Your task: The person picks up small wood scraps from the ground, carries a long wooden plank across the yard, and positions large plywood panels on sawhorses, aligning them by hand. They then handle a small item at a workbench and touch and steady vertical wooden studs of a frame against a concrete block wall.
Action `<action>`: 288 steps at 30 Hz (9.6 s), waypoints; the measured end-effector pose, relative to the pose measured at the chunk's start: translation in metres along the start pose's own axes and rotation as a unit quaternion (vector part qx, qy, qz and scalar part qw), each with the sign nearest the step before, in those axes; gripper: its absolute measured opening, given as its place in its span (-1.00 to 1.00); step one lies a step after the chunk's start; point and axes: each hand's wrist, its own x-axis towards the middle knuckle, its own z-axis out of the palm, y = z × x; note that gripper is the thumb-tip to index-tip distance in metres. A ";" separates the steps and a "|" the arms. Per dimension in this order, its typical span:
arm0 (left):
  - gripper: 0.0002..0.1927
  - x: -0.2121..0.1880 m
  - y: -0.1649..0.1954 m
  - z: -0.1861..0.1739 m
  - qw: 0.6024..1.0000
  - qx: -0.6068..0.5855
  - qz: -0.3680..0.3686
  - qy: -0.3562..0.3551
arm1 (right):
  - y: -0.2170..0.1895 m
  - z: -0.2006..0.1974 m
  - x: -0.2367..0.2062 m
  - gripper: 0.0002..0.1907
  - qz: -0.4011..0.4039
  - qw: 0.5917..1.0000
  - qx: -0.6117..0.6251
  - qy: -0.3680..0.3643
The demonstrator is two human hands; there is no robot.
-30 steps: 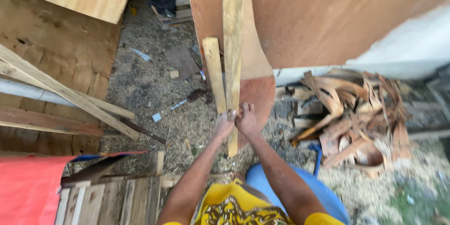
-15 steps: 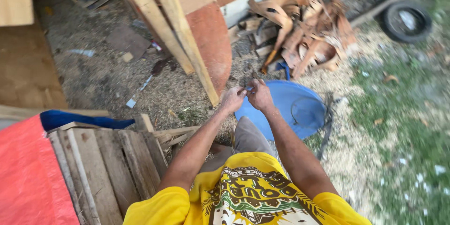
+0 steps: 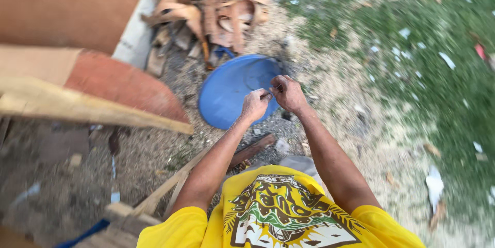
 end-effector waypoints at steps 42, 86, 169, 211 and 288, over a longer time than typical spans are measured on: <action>-0.67 -0.384 0.559 1.146 0.251 0.190 0.438 -0.842 | 0.447 -0.576 -0.849 -0.77 0.612 0.237 0.025 0.754; -0.61 -1.047 0.690 1.684 -0.132 0.203 0.498 -0.833 | 0.632 -0.767 -1.542 -0.75 0.614 -0.094 0.068 0.781; -0.44 -2.647 0.483 1.751 -0.494 0.169 0.435 -0.734 | 0.218 -0.476 -2.958 0.03 0.447 -0.608 0.018 0.655; -0.09 -3.166 0.190 1.468 -0.710 0.042 0.364 -0.602 | -0.094 -0.086 -3.268 0.18 0.310 -0.854 0.182 0.375; -0.42 -3.209 0.185 1.366 -0.888 0.008 0.352 -0.297 | -0.042 -0.148 -3.361 -0.55 -0.082 -0.921 0.042 0.378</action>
